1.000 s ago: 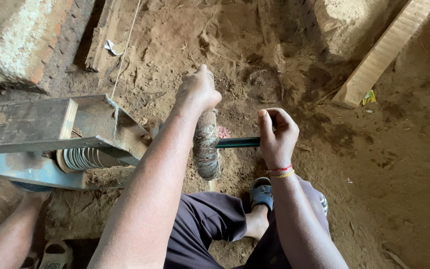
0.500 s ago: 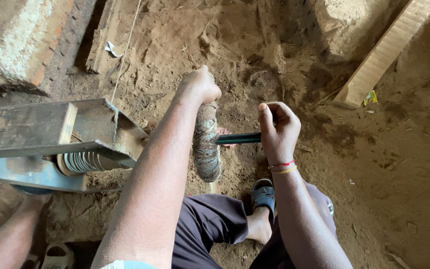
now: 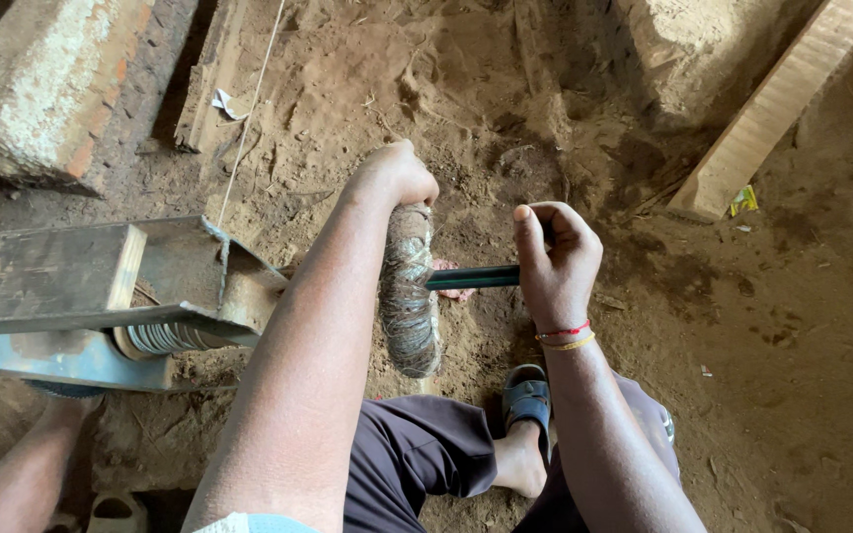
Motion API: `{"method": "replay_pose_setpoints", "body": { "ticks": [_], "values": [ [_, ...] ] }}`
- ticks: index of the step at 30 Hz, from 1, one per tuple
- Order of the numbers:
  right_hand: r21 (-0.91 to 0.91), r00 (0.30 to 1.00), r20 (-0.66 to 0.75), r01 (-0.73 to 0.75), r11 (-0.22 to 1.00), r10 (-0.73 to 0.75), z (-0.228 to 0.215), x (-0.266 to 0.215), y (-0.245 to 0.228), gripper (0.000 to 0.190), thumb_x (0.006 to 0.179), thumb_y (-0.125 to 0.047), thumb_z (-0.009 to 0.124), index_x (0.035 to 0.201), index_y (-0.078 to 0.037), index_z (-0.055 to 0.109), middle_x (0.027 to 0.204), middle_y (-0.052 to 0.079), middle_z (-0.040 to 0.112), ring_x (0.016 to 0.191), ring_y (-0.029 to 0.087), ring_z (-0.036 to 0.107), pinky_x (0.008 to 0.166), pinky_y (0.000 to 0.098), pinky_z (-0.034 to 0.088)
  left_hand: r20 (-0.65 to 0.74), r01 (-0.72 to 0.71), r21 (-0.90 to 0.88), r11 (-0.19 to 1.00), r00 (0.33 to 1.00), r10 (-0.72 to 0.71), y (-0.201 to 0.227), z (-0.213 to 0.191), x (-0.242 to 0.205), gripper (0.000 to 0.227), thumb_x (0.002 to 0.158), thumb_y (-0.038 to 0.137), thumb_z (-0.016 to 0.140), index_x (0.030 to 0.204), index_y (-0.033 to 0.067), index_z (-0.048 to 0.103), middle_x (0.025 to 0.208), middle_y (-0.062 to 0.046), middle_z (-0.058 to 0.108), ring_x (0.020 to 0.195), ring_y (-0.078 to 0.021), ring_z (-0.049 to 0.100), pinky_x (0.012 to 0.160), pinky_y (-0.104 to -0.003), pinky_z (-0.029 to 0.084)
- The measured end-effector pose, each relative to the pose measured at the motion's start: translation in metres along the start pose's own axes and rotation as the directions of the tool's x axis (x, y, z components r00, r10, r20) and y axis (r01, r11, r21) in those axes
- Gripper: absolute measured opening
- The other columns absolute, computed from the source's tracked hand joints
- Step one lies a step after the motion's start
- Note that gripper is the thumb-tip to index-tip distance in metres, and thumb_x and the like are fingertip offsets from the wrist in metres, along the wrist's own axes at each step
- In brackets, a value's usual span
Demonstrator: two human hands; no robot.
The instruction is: The person winds a thick rope onto the rotating shaft of a manual winding machine, guiding the layers with their hands to form a bundle.
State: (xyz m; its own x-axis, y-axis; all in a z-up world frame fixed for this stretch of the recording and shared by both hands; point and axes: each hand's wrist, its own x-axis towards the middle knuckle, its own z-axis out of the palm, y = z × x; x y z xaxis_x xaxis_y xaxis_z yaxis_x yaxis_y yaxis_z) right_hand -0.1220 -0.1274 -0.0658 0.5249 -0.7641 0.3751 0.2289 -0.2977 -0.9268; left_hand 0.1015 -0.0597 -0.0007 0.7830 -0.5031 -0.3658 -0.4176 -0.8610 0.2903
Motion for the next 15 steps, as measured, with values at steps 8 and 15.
{"method": "replay_pose_setpoints", "body": {
  "ticks": [8, 15],
  "values": [
    [-0.356, 0.975, 0.006, 0.21, 0.911, -0.222, -0.004, -0.003, -0.021, 0.012, 0.104, -0.017, 0.073, 0.1, -0.006, 0.071, 0.084, 0.001, 0.068, 0.076, 0.01, 0.061, 0.069, 0.0257, 0.048, -0.003, 0.023, -0.037, 0.999, 1.0, -0.023, 0.006, -0.004, -0.01, 0.082, 0.073, 0.01, 0.078, 0.147, 0.0012, 0.044, 0.141, -0.021, 0.057, 0.12, -0.0322, 0.062, 0.098, -0.046, 0.054],
    [-0.607, 0.824, 0.194, 0.527, 0.595, -0.533, 0.003, -0.015, -0.053, 0.008, 0.093, -0.016, 0.077, 0.098, -0.012, 0.071, 0.093, 0.003, 0.071, 0.09, 0.025, 0.067, 0.085, 0.041, 0.051, 0.043, 0.063, -0.087, 0.994, 0.997, -0.06, 0.012, -0.004, -0.017, 0.063, 0.074, 0.007, 0.075, 0.135, 0.0002, 0.06, 0.127, -0.02, 0.069, 0.105, -0.0284, 0.072, 0.09, -0.043, 0.062]
  ]
}}
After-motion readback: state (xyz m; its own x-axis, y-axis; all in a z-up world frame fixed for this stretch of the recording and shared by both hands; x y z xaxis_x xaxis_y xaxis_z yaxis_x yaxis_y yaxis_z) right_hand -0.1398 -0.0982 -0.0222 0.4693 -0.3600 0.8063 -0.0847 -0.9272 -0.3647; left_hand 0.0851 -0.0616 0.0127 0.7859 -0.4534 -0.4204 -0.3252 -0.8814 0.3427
